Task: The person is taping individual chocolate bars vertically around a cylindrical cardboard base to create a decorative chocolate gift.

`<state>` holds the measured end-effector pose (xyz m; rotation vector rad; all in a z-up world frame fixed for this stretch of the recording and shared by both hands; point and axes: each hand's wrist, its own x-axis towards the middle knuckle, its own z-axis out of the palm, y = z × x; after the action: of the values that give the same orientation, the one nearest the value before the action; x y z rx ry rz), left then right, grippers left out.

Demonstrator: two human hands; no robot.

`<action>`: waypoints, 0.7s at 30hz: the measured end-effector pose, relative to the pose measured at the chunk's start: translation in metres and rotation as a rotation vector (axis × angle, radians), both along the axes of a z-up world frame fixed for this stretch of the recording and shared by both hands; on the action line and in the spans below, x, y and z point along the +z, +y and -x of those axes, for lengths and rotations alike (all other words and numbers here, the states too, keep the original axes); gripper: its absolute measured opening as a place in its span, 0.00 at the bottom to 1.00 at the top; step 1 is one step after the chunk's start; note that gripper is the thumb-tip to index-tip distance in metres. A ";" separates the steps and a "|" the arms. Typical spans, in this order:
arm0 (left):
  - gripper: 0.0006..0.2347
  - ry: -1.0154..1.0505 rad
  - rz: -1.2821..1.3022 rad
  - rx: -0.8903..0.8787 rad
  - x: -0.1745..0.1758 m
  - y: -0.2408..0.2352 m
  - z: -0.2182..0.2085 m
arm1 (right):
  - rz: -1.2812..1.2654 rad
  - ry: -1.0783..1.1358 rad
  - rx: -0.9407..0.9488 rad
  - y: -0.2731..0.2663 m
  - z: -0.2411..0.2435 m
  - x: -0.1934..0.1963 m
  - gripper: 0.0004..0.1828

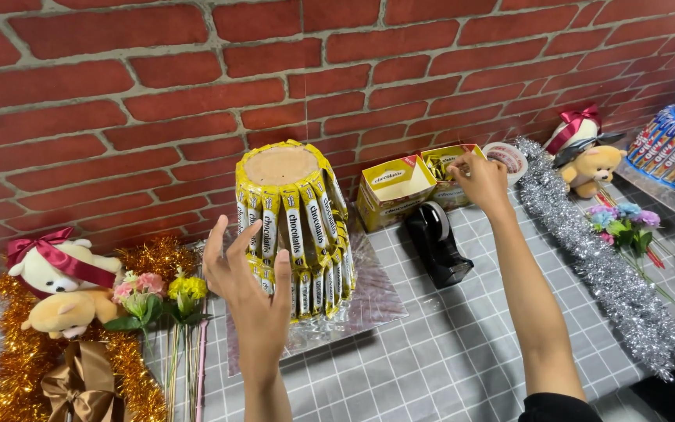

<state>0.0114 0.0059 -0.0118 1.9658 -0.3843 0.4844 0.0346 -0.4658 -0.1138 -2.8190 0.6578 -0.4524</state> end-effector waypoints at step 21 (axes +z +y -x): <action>0.17 0.025 -0.027 -0.071 0.004 0.000 0.004 | -0.118 0.121 -0.071 -0.005 -0.011 -0.011 0.14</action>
<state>0.0072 0.0059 -0.0074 1.9752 -0.4456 0.4108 0.0456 -0.4712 -0.1247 -2.7342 0.7837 -0.2476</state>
